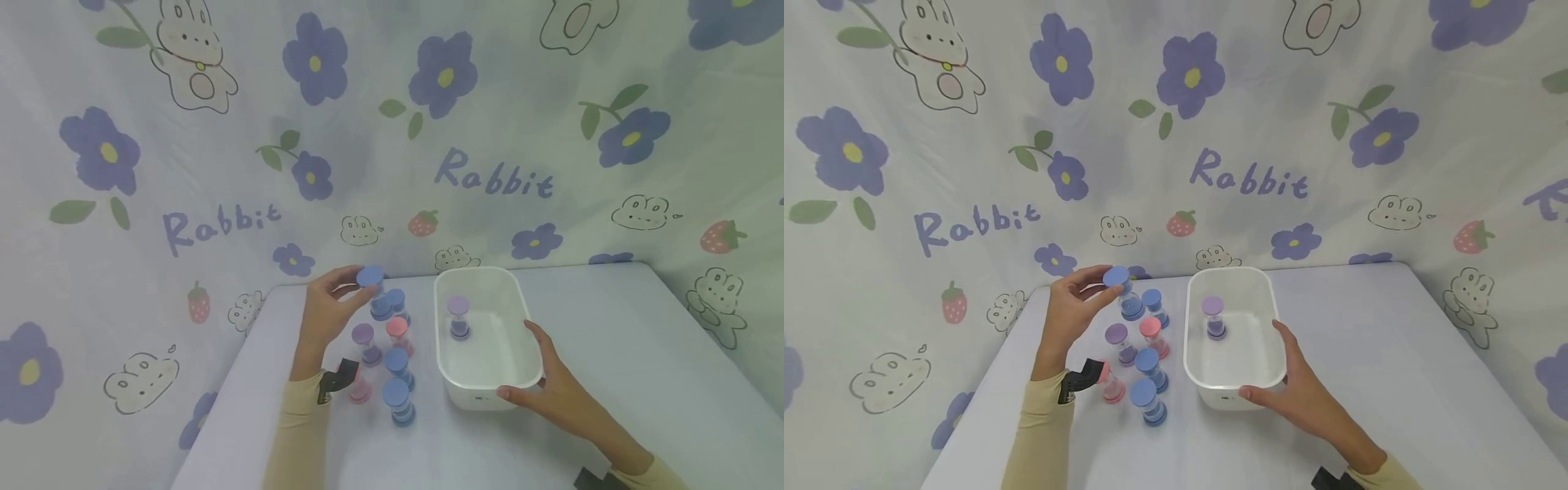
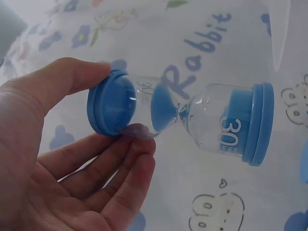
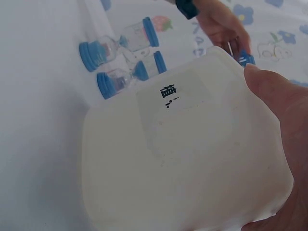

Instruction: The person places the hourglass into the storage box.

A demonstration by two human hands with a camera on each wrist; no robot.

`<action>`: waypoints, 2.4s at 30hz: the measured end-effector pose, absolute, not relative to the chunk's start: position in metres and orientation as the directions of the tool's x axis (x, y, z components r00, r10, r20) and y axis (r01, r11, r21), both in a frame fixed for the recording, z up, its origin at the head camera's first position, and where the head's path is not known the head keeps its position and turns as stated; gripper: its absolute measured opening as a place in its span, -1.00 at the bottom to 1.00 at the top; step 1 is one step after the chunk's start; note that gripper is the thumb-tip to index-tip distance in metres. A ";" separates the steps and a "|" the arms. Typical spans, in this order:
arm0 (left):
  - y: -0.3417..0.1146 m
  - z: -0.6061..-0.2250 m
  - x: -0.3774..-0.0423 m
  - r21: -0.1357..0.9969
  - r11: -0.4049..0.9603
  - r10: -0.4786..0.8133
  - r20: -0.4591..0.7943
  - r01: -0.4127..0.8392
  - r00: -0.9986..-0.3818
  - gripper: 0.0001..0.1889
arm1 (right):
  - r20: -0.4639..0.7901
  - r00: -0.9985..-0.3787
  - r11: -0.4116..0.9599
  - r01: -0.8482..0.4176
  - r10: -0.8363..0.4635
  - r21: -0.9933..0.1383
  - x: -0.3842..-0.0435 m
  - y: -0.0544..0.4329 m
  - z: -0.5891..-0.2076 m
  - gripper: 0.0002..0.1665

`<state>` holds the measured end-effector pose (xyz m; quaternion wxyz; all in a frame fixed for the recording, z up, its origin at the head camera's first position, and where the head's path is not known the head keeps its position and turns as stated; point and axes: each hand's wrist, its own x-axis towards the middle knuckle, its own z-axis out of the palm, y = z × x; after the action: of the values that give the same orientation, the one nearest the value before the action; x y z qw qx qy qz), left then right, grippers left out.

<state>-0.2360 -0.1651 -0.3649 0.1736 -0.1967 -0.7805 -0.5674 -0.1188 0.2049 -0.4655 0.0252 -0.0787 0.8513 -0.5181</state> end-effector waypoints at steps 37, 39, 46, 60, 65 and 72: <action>-0.097 -0.365 -0.236 0.848 0.224 0.276 0.417 0.480 -0.866 -0.57 | 0.027 -0.987 0.459 -0.098 -0.159 -0.883 -0.119 0.205 -0.465 0.44; -0.094 -0.367 -0.237 0.845 0.224 0.290 0.417 0.485 -0.861 -0.58 | 0.025 -0.987 0.458 -0.096 -0.158 -0.884 -0.119 0.204 -0.465 0.43; -0.085 -0.372 -0.237 0.845 0.181 0.330 0.431 0.504 -0.840 -0.59 | 0.019 -0.987 0.456 -0.090 -0.158 -0.885 -0.119 0.204 -0.465 0.43; -0.069 -0.373 -0.235 0.850 0.209 0.363 0.392 0.484 -0.845 -0.57 | 0.031 -0.987 0.453 -0.100 -0.158 -0.886 -0.120 0.204 -0.466 0.42; -0.063 -0.375 -0.236 0.851 0.210 0.393 0.377 0.481 -0.839 -0.59 | 0.032 -0.987 0.446 -0.100 -0.159 -0.889 -0.120 0.204 -0.465 0.42; -0.057 -0.383 -0.237 0.855 0.267 0.438 0.304 0.445 -0.846 -0.55 | 0.016 -0.987 0.448 -0.086 -0.159 -0.890 -0.120 0.202 -0.462 0.41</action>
<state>-0.2368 -0.0574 -0.3831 0.0034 -0.2772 -0.7959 -0.5382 -0.1201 0.2023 -0.4623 0.0350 -0.0722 0.8503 -0.5201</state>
